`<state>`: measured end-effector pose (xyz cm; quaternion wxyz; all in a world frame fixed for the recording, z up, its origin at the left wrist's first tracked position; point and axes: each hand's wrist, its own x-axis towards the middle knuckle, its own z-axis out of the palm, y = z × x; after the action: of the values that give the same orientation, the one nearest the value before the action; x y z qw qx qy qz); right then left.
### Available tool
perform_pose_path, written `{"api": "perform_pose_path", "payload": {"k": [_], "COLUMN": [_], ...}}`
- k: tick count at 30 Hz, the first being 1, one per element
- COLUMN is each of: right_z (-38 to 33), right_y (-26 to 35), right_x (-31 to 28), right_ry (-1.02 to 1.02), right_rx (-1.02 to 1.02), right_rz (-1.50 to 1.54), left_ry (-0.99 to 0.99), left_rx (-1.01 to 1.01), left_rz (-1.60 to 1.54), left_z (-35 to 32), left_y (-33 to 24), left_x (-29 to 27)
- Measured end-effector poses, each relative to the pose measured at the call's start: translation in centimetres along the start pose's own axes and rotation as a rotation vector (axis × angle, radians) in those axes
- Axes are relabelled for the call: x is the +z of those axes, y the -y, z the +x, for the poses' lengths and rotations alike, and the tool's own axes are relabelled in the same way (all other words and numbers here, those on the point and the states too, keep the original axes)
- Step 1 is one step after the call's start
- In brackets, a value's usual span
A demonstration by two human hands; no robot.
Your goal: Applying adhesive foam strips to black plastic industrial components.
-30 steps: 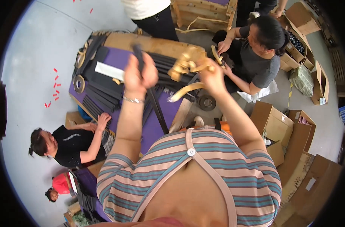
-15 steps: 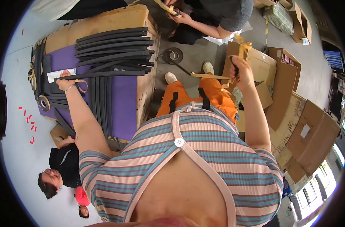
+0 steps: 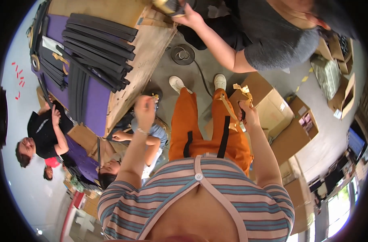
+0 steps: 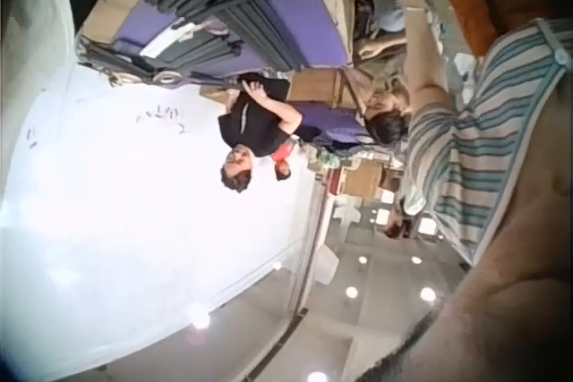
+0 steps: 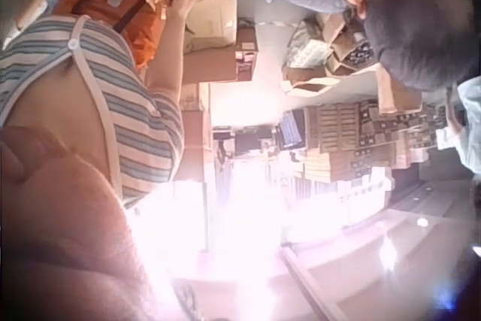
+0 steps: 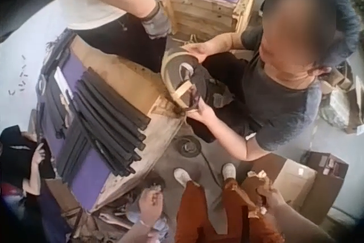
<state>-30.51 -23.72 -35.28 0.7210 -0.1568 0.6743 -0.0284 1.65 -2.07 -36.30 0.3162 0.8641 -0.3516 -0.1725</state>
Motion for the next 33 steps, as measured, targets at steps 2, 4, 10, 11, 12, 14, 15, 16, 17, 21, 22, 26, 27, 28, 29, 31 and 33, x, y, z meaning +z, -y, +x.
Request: {"api": "perform_pose_path", "payload": {"k": [2, 4, 10, 11, 12, 14, 15, 16, 17, 21, 22, 26, 27, 28, 29, 31, 33], "right_z": [2.7, 5.5, 11.1, 11.8, 12.5, 14.0, 14.7, 15.1, 15.5, 17.1, 17.6, 19.5, 19.8, 19.9, 20.8, 21.7, 22.0], "right_y": [0.0, -0.4, -2.6, -2.9, -3.2, -3.8, -4.2, -4.6, -4.9, -5.9, -6.2, -7.9, -8.7, -9.9, -9.7, -10.6, -11.2], "right_x": [-0.1, 0.3, 1.6, 1.7, 1.8, 2.0, 2.2, 2.1, 2.1, 2.6, 3.0, 4.6, 5.1, 5.3, 5.0, 5.0, 4.8], "right_ry": [0.016, 0.034, 0.129, 0.151, 0.162, 0.218, 0.228, 0.218, 0.191, 0.175, 0.164, 0.266, 0.274, 0.301, 0.402, 0.515, 0.297], "right_rx": [0.021, 0.053, 0.150, 0.185, 0.165, 0.226, 0.229, 0.225, 0.227, 0.213, 0.202, 0.128, 0.127, 0.064, -0.042, 0.127, 0.176], "right_rz": [-0.049, -0.042, -0.010, -0.001, -0.021, 0.112, 0.087, 0.106, 0.126, 0.127, 0.138, 0.220, 0.206, 0.129, 0.029, 0.253, 0.242], "left_ry": [0.108, 0.120, 0.172, 0.130, 0.211, 0.259, 0.294, 0.344, 0.327, 0.185, 0.222, 0.209, 0.256, 0.213, 0.197, 0.154, 0.258], "left_rx": [-0.290, -0.475, -0.751, -0.737, -0.701, -0.677, -0.710, -0.756, -0.766, -0.652, -0.623, -0.507, -0.541, -0.487, -0.464, -0.448, -0.500], "left_rz": [-0.049, -0.110, 0.106, 0.081, 0.140, 0.197, 0.214, 0.220, 0.205, 0.205, 0.223, 0.246, 0.247, 0.286, 0.294, 0.302, 0.430], "left_z": [-2.0, -1.7, 2.2, 2.9, 3.6, 5.3, 5.8, 5.5, 5.1, 6.7, 7.1, 9.2, 9.8, 9.4, 10.7, 11.9, 11.5], "left_y": [3.6, 8.8, 21.4, 22.7, 23.7, 26.0, 26.8, 27.1, 27.4, 29.3, 29.7, 31.5, 32.1, 32.9, 33.2, 34.4, 34.6], "left_x": [7.6, 13.7, 25.9, 27.3, 28.6, 30.8, 31.9, 33.0, 34.1, 37.0, 37.5, 39.8, 40.2, 40.6, 42.3, 43.1, 43.6]}}
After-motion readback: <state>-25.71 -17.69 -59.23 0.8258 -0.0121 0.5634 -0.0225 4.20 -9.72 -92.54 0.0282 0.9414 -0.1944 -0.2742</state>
